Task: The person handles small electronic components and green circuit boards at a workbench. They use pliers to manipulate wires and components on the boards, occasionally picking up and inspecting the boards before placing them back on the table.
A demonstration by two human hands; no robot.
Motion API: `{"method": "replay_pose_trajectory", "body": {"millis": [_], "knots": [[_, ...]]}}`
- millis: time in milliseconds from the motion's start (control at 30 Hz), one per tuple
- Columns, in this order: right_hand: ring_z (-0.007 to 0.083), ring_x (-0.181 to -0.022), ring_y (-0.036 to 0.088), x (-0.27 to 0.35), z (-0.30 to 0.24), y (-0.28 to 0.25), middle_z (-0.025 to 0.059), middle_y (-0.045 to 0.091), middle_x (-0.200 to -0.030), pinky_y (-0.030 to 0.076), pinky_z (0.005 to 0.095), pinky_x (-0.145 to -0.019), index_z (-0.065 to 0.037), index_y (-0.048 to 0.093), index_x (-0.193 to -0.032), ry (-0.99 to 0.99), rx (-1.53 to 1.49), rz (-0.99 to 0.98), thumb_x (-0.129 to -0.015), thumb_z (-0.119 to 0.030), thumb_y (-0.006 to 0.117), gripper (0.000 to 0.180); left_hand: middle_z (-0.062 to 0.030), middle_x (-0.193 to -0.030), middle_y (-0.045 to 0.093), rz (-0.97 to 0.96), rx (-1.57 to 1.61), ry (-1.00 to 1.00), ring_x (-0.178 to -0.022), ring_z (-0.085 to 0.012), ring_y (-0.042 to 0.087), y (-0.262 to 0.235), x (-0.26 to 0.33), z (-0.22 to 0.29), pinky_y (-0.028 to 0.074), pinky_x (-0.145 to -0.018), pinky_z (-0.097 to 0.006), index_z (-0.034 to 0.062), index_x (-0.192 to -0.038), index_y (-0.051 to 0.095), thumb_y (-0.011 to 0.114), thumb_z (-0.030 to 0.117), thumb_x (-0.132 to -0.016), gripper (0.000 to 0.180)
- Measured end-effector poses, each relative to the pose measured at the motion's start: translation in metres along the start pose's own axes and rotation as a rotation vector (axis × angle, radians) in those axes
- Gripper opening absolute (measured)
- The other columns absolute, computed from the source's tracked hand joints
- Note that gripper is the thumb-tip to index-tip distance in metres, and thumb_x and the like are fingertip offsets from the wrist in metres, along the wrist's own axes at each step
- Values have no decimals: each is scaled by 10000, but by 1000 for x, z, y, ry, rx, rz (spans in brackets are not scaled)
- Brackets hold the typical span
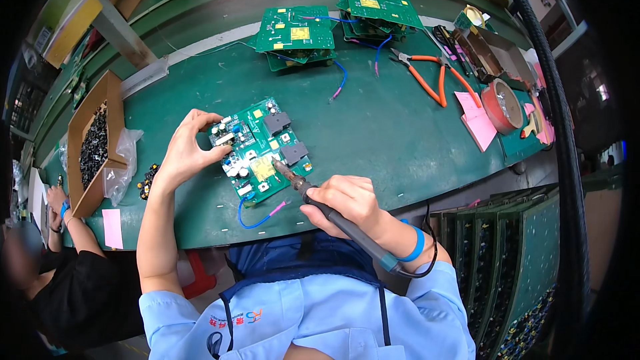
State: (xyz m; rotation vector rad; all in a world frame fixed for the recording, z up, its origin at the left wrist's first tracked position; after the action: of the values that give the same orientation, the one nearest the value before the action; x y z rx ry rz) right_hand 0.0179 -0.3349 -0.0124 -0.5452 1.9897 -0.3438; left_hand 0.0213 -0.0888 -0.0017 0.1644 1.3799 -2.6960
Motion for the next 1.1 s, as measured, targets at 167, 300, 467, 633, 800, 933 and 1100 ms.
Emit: {"method": "replay_pose_trajectory", "body": {"millis": [167,300,467,633,800,933,1100], "knots": [[175,-406,489,1,0,-3,63,500,-529,370,248,-364,-3,548,-686,34,35,-2,-566,-59,672,182,-86,-847,499,-24,-21,-11,-811,-199,480,3,0,-4,380,-755,-284,-10,-931,535,637,191,-574,423],[175,-400,484,-1,0,-9,63,504,-525,359,249,-361,-11,550,-673,116,44,-29,-562,-53,667,167,-87,-843,496,-45,-21,-18,-810,-202,478,6,-1,-5,380,-754,-287,-6,-941,534,634,203,-577,431],[173,-419,502,-2,-1,-22,76,521,-527,369,253,-380,-7,552,-667,197,-32,36,-555,-29,647,148,-87,-844,493,-62,-26,-31,-808,-205,477,5,-1,-6,380,-753,-291,-8,-946,530,627,213,-586,434],[176,-438,516,0,-4,-38,84,523,-527,383,247,-401,0,554,-672,220,-52,107,-577,-25,620,118,-90,-847,492,-74,-30,-38,-806,-206,477,5,0,-8,380,-751,-295,12,-965,528,624,212,-589,436],[148,-512,484,18,7,-82,95,534,-610,380,240,-477,11,533,-780,273,33,285,-668,-58,585,141,-112,-861,502,-153,-7,-11,-852,-243,490,5,4,-2,384,-757,-312,57,-967,538,619,213,-627,383],[104,-624,424,50,42,-154,52,457,-733,345,211,-558,-2,506,-805,439,212,601,-690,33,558,132,-111,-812,513,-88,-123,72,-766,-262,525,8,14,10,420,-684,-332,47,-908,563,654,126,-595,335],[195,-686,478,72,77,-248,86,471,-750,388,274,-610,-40,539,-858,323,991,700,-680,-72,621,198,-119,-734,500,-63,-259,99,-675,-254,529,4,42,31,428,-609,-326,12,-840,558,687,75,-540,333]]}}
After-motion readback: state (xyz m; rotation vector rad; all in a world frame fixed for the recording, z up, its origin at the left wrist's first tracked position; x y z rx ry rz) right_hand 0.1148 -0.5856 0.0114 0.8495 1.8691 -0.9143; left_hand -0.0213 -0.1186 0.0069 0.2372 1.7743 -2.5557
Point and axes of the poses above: each hand's wrist, its own x-axis away from the middle knuckle, its own y-axis out of the palm, z = x × y, the point moved 4 cm from there along -x, towards the middle knuckle
